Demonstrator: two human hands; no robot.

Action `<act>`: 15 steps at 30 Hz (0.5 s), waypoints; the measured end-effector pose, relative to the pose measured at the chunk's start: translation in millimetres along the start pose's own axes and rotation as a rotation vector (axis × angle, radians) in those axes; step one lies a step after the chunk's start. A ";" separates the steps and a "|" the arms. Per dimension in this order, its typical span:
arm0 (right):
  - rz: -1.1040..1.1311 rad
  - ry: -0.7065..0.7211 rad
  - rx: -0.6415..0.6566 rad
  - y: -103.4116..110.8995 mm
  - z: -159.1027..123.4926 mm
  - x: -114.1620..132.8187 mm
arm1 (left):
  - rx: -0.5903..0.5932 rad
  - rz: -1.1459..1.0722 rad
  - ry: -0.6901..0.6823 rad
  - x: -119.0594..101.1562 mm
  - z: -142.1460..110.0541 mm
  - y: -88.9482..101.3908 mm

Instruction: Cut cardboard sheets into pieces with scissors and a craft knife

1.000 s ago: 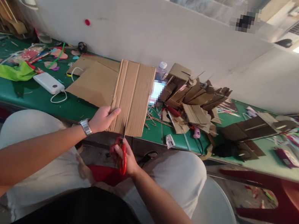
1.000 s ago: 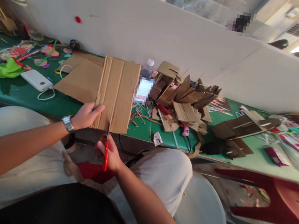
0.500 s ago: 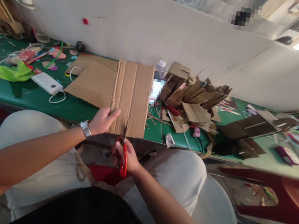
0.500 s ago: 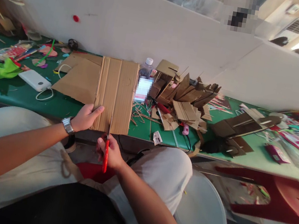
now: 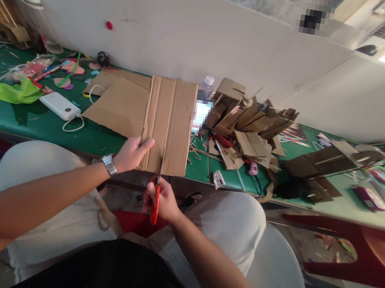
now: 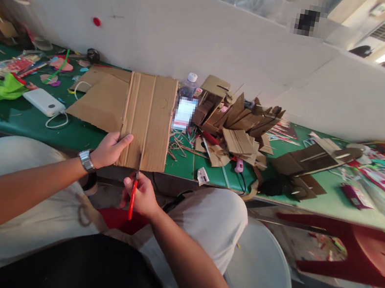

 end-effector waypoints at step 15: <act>0.058 -0.019 0.030 -1.7 -1.9 -0.3 | 0.037 0.010 0.008 -2.8 0.8 1.1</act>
Point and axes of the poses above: each hand's wrist, its own z-axis towards the middle knuckle, its own y-axis out of the back of the hand, x = y × z, the point moved 1 cm from there along z, towards the middle knuckle, and after that the axes turned 15 degrees about -z, right-handed, at the moved point
